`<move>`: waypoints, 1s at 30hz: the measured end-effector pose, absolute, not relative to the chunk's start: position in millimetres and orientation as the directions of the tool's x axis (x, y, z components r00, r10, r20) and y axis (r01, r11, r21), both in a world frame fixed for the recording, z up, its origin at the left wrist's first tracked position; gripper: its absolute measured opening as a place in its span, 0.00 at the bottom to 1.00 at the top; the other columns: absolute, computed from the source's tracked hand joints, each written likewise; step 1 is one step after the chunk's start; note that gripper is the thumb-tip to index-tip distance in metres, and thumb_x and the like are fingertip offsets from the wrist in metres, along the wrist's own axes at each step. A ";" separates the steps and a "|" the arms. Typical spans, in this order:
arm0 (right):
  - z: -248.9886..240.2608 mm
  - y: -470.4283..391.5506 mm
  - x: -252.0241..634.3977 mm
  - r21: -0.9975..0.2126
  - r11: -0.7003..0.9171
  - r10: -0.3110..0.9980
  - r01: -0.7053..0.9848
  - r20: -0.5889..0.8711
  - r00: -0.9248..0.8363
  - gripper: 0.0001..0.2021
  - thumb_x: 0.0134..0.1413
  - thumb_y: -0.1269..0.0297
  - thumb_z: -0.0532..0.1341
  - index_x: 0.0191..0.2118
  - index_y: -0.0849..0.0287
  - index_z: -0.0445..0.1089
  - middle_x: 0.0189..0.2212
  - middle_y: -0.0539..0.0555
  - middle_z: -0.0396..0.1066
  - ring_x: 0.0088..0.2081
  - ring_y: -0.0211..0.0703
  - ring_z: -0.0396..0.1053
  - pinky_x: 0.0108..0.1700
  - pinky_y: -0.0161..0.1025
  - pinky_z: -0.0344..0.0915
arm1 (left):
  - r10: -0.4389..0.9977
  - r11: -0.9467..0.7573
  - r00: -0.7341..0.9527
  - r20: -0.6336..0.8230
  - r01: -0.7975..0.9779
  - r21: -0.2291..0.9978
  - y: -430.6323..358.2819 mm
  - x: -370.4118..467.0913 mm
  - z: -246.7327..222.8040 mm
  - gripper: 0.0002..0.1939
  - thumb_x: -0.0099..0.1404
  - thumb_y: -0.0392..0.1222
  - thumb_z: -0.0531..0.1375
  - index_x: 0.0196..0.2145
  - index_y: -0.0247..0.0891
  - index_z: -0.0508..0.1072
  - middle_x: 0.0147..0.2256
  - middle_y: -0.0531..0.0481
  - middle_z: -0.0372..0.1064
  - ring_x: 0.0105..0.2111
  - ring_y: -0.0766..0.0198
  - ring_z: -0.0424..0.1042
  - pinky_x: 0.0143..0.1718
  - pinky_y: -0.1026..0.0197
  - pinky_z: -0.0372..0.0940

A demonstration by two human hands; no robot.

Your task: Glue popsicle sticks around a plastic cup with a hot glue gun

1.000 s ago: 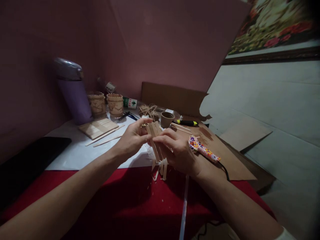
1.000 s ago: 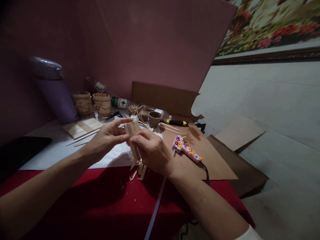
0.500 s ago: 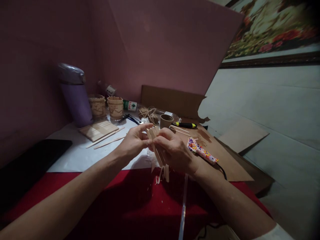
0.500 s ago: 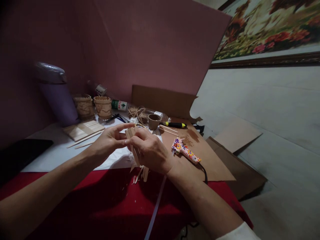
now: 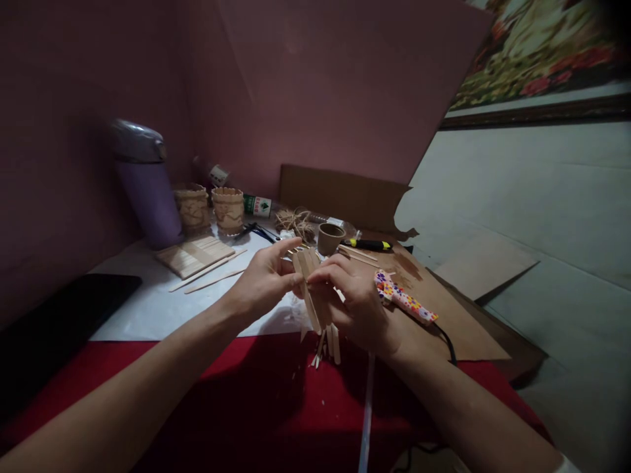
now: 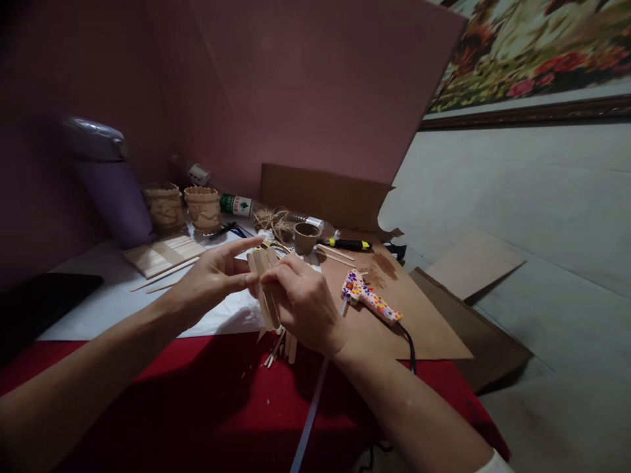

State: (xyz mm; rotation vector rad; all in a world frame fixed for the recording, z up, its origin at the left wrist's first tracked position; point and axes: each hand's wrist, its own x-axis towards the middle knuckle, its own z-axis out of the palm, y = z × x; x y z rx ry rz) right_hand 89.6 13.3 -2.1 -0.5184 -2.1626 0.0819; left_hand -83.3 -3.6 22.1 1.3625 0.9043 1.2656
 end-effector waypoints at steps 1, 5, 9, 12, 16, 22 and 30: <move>-2.3 12.6 88.7 -0.225 0.910 0.388 0.350 0.761 -0.519 0.04 0.61 0.73 0.57 0.36 0.60 0.68 0.33 0.54 0.65 0.33 0.40 0.65 0.35 0.39 0.64 | 0.963 -0.199 0.165 0.215 -0.108 0.974 -4.0 -82.6 22.2 0.42 0.47 0.31 0.64 0.60 0.19 0.58 0.20 0.53 0.70 0.21 0.65 0.67 0.26 0.62 0.63; -1.5 7.7 82.3 -0.062 0.880 0.336 0.471 0.783 -0.523 0.07 0.63 0.71 0.56 0.33 0.62 0.68 0.31 0.56 0.65 0.32 0.41 0.64 0.34 0.39 0.63 | 0.963 -0.212 0.147 0.227 -0.115 0.971 -4.5 -79.4 22.1 0.42 0.47 0.34 0.66 0.59 0.20 0.60 0.20 0.53 0.70 0.21 0.66 0.66 0.26 0.62 0.63; 2.1 6.4 75.1 0.181 0.776 0.271 0.604 0.769 -0.579 0.10 0.63 0.70 0.53 0.30 0.62 0.66 0.28 0.57 0.64 0.30 0.44 0.60 0.32 0.41 0.61 | 0.965 -0.198 0.139 0.224 -0.180 0.964 -3.5 -77.3 20.8 0.44 0.42 0.37 0.71 0.56 0.20 0.63 0.22 0.53 0.70 0.21 0.67 0.66 0.25 0.62 0.63; 3.4 10.1 71.8 0.269 0.704 0.286 0.657 0.739 -0.609 0.07 0.59 0.71 0.52 0.31 0.62 0.65 0.28 0.59 0.64 0.31 0.47 0.59 0.31 0.43 0.60 | 0.963 -0.206 0.136 0.232 -0.183 0.961 -3.1 -77.2 19.6 0.45 0.41 0.40 0.73 0.56 0.21 0.65 0.21 0.54 0.69 0.21 0.66 0.66 0.25 0.62 0.63; 0.9 13.5 71.2 0.270 0.694 0.300 0.668 0.734 -0.609 0.05 0.56 0.72 0.51 0.31 0.59 0.62 0.28 0.59 0.64 0.31 0.48 0.58 0.30 0.44 0.59 | 0.964 -0.211 0.132 0.231 -0.147 0.966 -3.3 -77.9 19.4 0.44 0.44 0.37 0.71 0.58 0.21 0.64 0.21 0.53 0.69 0.21 0.65 0.67 0.25 0.62 0.63; 1.0 3.8 79.5 -0.127 0.854 0.384 0.505 0.808 -0.446 0.06 0.57 0.74 0.51 0.32 0.56 0.56 0.29 0.53 0.61 0.30 0.42 0.59 0.32 0.41 0.60 | 0.971 -0.193 0.115 0.210 -0.143 0.971 -2.4 -80.8 20.8 0.40 0.47 0.31 0.66 0.58 0.21 0.63 0.20 0.53 0.69 0.20 0.65 0.68 0.25 0.62 0.64; 0.8 7.9 90.3 -0.361 0.839 0.515 0.406 0.767 -0.382 0.07 0.63 0.68 0.54 0.32 0.57 0.61 0.28 0.51 0.64 0.30 0.39 0.62 0.32 0.38 0.60 | 0.975 -0.193 0.092 0.204 -0.120 0.974 -4.2 -79.6 24.8 0.40 0.47 0.30 0.65 0.58 0.18 0.61 0.21 0.52 0.71 0.20 0.66 0.68 0.25 0.62 0.64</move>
